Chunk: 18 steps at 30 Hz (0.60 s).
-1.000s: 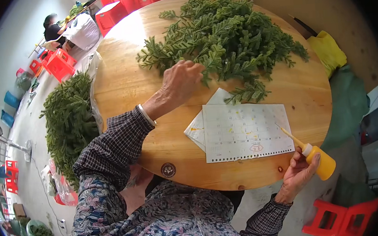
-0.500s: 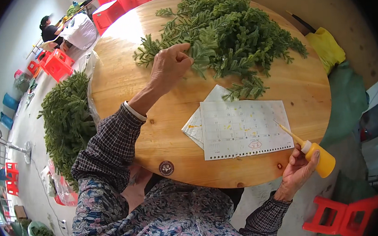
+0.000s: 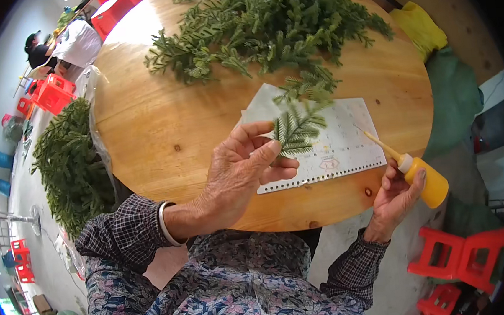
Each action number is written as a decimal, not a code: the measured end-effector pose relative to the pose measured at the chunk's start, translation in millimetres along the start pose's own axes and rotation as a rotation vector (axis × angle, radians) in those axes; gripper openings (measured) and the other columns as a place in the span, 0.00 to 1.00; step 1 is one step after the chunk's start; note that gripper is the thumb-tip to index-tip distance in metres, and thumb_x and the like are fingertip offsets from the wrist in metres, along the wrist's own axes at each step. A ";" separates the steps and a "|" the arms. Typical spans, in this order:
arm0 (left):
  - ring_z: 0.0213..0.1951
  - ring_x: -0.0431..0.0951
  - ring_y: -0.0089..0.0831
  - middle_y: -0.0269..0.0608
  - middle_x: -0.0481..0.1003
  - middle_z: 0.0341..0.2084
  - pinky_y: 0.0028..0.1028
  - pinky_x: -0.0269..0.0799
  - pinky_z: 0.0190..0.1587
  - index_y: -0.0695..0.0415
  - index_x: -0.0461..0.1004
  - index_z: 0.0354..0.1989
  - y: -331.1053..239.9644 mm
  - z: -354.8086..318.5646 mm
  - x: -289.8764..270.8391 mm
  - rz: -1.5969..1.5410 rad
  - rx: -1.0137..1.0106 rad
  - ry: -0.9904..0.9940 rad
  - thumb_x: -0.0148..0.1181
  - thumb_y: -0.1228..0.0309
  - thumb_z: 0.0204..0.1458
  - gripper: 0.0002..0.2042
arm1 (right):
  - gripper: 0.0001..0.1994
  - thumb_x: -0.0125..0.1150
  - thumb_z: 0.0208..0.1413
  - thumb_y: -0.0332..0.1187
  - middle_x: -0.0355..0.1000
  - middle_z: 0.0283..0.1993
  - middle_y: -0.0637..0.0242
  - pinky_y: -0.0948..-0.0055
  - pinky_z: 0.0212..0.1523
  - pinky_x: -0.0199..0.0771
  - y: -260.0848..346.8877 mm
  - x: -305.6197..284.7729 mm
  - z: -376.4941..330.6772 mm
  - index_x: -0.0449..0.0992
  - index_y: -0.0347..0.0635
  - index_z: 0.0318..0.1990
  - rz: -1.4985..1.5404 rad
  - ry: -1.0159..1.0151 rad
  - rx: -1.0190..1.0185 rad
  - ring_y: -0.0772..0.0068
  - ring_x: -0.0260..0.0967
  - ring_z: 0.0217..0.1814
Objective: Apply glue to the stems of artificial green foliage and place them on paper.
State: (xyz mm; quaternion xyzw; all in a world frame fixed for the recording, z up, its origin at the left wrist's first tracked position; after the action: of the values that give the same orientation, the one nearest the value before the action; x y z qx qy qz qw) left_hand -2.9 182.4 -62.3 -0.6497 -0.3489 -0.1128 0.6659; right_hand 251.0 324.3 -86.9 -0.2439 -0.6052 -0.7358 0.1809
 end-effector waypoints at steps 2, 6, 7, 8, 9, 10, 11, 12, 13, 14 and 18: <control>0.37 0.79 0.35 0.46 0.71 0.41 0.27 0.80 0.40 0.62 0.61 0.55 5.9 -9.7 10.5 -0.046 -0.127 -0.025 0.53 0.74 0.58 0.17 | 0.21 0.56 0.58 0.46 0.75 0.30 0.53 0.88 0.15 0.60 -0.7 1.3 3.1 0.70 0.32 0.43 0.005 0.001 0.005 0.79 0.67 0.22; 0.37 0.79 0.34 0.46 0.70 0.43 0.25 0.79 0.41 0.62 0.62 0.53 -5.2 -26.5 24.0 0.033 -0.395 0.051 0.53 0.74 0.58 0.16 | 0.21 0.56 0.58 0.46 0.75 0.30 0.53 0.88 0.15 0.60 1.5 6.1 1.2 0.70 0.32 0.43 0.001 -0.012 0.013 0.79 0.67 0.21; 0.37 0.78 0.33 0.47 0.69 0.44 0.25 0.79 0.42 0.63 0.64 0.52 -9.1 -35.3 23.4 0.093 -0.469 0.100 0.53 0.74 0.58 0.15 | 0.21 0.56 0.58 0.45 0.75 0.30 0.52 0.88 0.15 0.60 2.7 7.0 -3.6 0.70 0.32 0.43 -0.001 -0.016 0.020 0.79 0.67 0.21; 0.36 0.78 0.33 0.47 0.69 0.45 0.24 0.78 0.42 0.63 0.65 0.50 -10.3 -43.5 21.9 0.151 -0.542 0.149 0.53 0.74 0.58 0.14 | 0.21 0.56 0.58 0.45 0.75 0.30 0.52 0.88 0.14 0.60 4.2 7.6 -8.6 0.70 0.32 0.43 -0.003 -0.018 0.028 0.79 0.67 0.21; 0.35 0.76 0.30 0.45 0.69 0.42 0.22 0.74 0.38 0.64 0.67 0.48 -18.5 -34.1 11.5 0.389 -0.252 0.213 0.56 0.74 0.56 0.12 | 0.21 0.56 0.58 0.45 0.75 0.30 0.52 0.88 0.14 0.60 -0.1 12.1 -7.4 0.70 0.32 0.43 0.004 -0.011 0.020 0.79 0.67 0.21; 0.34 0.74 0.28 0.43 0.69 0.40 0.19 0.70 0.33 0.64 0.70 0.45 -25.6 -26.6 4.4 0.617 0.046 0.271 0.58 0.75 0.54 0.11 | 0.21 0.57 0.57 0.46 0.75 0.29 0.53 0.88 0.14 0.60 -3.5 16.5 -6.3 0.70 0.33 0.43 0.009 -0.003 0.006 0.79 0.67 0.21; 0.34 0.74 0.28 0.43 0.69 0.40 0.19 0.70 0.33 0.64 0.70 0.45 -29.3 -24.1 6.3 0.609 0.043 0.265 0.58 0.75 0.54 0.11 | 0.21 0.58 0.56 0.46 0.75 0.29 0.53 0.88 0.14 0.60 3.5 19.6 -8.3 0.70 0.33 0.43 0.000 0.004 0.006 0.79 0.67 0.21; 0.36 0.72 0.29 0.44 0.68 0.42 0.21 0.68 0.36 0.62 0.72 0.43 -45.8 -20.5 17.2 0.867 0.371 0.319 0.59 0.74 0.53 0.10 | 0.21 0.58 0.55 0.46 0.75 0.28 0.54 0.87 0.14 0.61 10.5 22.0 -10.2 0.70 0.34 0.43 -0.010 0.009 0.006 0.79 0.68 0.20; 0.39 0.70 0.30 0.45 0.68 0.44 0.24 0.66 0.38 0.60 0.74 0.42 -57.3 -23.3 28.5 1.117 0.708 0.366 0.60 0.73 0.52 0.10 | 0.21 0.59 0.55 0.46 0.75 0.28 0.54 0.87 0.13 0.61 17.0 23.5 -12.0 0.70 0.34 0.43 -0.019 0.014 0.006 0.78 0.68 0.20; 0.39 0.70 0.30 0.45 0.68 0.44 0.24 0.66 0.38 0.60 0.74 0.42 -57.6 -18.5 25.0 1.115 0.711 0.365 0.60 0.73 0.52 0.10 | 0.21 0.59 0.55 0.46 0.75 0.28 0.54 0.87 0.13 0.61 19.0 23.9 -12.9 0.70 0.34 0.43 -0.020 0.016 0.004 0.78 0.68 0.20; 0.47 0.68 0.37 0.47 0.66 0.49 0.34 0.62 0.49 0.55 0.74 0.46 -40.2 -4.8 7.0 1.418 0.818 0.404 0.61 0.67 0.51 0.14 | 0.21 0.57 0.57 0.45 0.75 0.31 0.52 0.88 0.14 0.60 24.5 22.8 -12.6 0.70 0.32 0.43 -0.004 0.045 -0.012 0.78 0.67 0.21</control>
State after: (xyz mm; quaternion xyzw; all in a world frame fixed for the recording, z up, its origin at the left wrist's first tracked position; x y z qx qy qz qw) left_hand -20.5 174.8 -26.0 -0.3899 0.2543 0.3534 0.8114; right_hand 244.4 307.7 -55.9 -0.2270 -0.5970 -0.7452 0.1916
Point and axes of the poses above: each hand's wrist, its own z-axis towards the middle knuckle, its own x-axis out of the palm, y = z × x, the point moved 5 cm from there along z, towards the middle knuckle
